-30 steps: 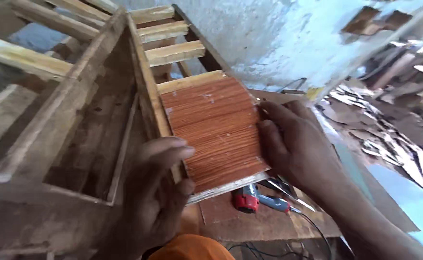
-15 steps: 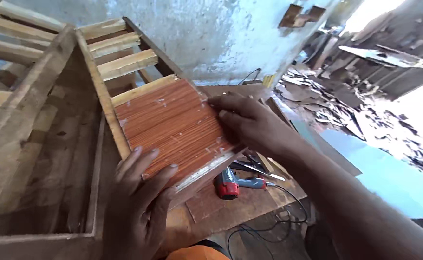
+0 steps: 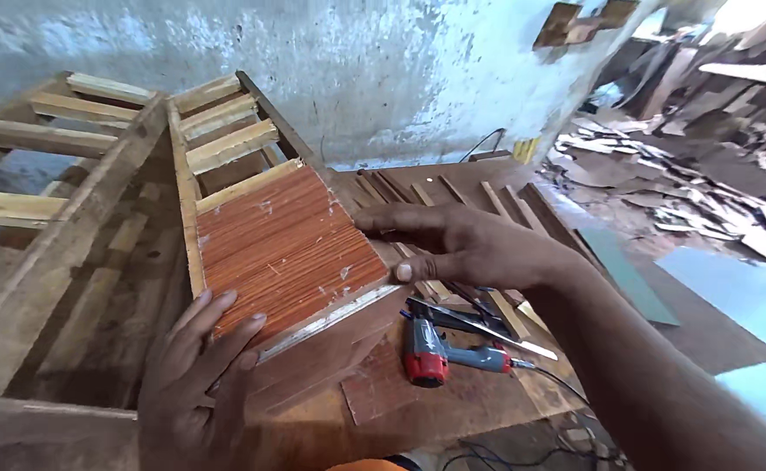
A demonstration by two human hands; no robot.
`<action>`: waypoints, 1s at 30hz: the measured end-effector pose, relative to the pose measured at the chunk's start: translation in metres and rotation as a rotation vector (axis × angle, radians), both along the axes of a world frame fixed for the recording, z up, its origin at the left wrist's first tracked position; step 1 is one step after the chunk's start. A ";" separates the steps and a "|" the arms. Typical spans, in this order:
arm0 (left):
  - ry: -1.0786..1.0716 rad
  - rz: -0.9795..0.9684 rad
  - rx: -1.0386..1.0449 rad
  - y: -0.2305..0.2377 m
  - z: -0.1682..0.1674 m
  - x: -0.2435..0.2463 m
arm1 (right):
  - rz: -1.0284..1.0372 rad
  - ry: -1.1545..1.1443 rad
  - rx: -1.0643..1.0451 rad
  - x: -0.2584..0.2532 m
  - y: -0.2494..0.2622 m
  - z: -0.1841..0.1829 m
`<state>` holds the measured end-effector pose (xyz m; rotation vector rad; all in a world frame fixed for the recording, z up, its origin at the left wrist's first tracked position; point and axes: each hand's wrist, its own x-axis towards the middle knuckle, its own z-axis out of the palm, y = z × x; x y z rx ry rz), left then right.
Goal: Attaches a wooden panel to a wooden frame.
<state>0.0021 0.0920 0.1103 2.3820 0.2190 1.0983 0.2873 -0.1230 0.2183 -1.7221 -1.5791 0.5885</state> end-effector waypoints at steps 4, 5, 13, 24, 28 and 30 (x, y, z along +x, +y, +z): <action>-0.024 0.013 -0.036 -0.007 -0.002 0.000 | -0.071 -0.163 0.057 0.001 0.002 -0.009; -0.016 0.017 -0.047 -0.009 -0.001 -0.001 | -0.092 -0.223 0.065 -0.001 0.001 -0.011; 0.055 0.123 -0.077 -0.031 0.005 0.001 | -0.117 -0.445 0.250 -0.013 0.003 -0.041; 0.067 0.230 -0.035 -0.044 0.014 0.020 | -0.156 -0.656 0.353 -0.022 0.009 -0.052; 0.067 0.229 -0.015 -0.042 0.011 0.018 | -0.118 -0.765 0.291 -0.020 0.011 -0.039; 0.053 0.235 -0.017 -0.042 0.010 0.019 | -0.081 -0.822 0.265 -0.016 0.012 -0.032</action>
